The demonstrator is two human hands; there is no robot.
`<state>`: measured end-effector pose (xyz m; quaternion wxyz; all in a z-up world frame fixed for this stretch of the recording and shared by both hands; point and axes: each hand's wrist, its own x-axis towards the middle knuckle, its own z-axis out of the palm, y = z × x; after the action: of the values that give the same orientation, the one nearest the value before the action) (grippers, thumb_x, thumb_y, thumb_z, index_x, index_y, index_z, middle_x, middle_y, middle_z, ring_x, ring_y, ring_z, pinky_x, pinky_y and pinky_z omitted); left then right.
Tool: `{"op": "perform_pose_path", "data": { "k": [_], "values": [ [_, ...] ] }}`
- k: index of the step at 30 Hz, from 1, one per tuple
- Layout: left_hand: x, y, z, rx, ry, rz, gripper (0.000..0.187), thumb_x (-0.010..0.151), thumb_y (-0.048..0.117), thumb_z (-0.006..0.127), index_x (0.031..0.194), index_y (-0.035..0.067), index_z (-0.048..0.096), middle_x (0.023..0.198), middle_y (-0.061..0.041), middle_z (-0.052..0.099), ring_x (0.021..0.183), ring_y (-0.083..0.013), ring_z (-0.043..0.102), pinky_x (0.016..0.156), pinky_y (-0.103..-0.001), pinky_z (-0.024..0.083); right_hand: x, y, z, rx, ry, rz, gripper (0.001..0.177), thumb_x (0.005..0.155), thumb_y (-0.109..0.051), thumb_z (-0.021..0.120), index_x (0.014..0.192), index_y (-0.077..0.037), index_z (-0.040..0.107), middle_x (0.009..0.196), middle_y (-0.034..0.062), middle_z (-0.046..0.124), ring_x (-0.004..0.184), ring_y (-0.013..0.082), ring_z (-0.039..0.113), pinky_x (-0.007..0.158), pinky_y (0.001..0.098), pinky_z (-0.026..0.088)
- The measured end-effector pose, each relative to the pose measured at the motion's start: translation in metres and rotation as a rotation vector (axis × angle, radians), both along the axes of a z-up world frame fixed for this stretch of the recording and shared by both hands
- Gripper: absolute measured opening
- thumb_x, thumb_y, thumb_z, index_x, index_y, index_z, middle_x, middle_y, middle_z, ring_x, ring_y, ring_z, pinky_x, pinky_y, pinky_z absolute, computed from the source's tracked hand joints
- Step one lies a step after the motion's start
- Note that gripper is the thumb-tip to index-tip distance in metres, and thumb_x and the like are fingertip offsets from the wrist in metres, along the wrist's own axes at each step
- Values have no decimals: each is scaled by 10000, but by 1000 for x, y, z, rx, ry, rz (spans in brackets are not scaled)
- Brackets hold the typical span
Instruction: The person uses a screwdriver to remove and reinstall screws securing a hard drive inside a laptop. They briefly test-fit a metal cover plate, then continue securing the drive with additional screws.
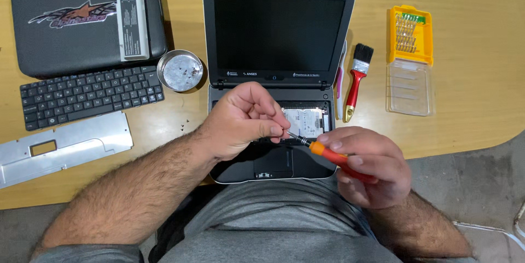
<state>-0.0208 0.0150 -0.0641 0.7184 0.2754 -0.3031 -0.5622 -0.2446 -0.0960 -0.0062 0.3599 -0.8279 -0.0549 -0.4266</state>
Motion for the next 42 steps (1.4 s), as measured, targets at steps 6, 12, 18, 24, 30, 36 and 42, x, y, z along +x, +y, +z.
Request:
{"op": "perform_pose_path", "data": {
  "k": [6,12,18,24,30,36,42],
  "values": [
    [-3,0,-1,-20,-1,9,301,838,-140,750,978,57,571,933,-256,728,814,-312,769,668,-318,650,1,-10,-7,-53,-3,93,237,1015,-60,585,1225,-90,479,1157,202,631,1026,370,769,914,491,727],
    [-5,0,0,-49,-41,4,285,856,-120,751,1010,46,578,945,-239,729,855,-298,777,712,-316,669,0,-8,-6,-39,18,84,227,1024,-138,604,1214,-93,489,1130,205,655,1022,395,770,917,504,717],
    [-11,2,9,-116,-183,92,271,874,-129,725,969,51,547,960,-224,704,833,-264,760,713,-310,667,2,-10,-5,34,28,26,313,1000,-297,666,1209,-110,525,1091,170,678,992,329,789,890,430,729],
    [-7,5,28,-113,-630,231,238,864,-21,792,946,92,599,978,-89,737,896,-160,745,801,-240,625,-2,-8,-9,107,65,-20,286,956,-263,710,1165,-132,565,1039,162,703,949,279,778,904,407,689],
    [10,0,36,-220,-912,227,282,857,66,824,1085,47,659,1126,-123,733,878,-156,712,797,-265,627,5,-13,-11,55,-38,-123,264,1000,-261,638,1161,-72,546,996,173,693,896,278,765,831,365,696],
    [47,0,41,-94,-1713,167,76,847,94,783,895,68,730,862,-120,729,834,-346,710,748,-464,585,9,-24,-45,111,-114,-141,387,944,-182,683,1129,113,515,877,274,668,785,426,741,742,486,630],
    [49,0,27,2,-1846,-48,75,895,244,730,947,191,722,896,-42,696,896,-335,696,763,-477,588,28,-16,-63,25,-29,-73,494,915,-58,733,1225,120,390,911,267,693,760,333,729,723,412,610]
  ]
}}
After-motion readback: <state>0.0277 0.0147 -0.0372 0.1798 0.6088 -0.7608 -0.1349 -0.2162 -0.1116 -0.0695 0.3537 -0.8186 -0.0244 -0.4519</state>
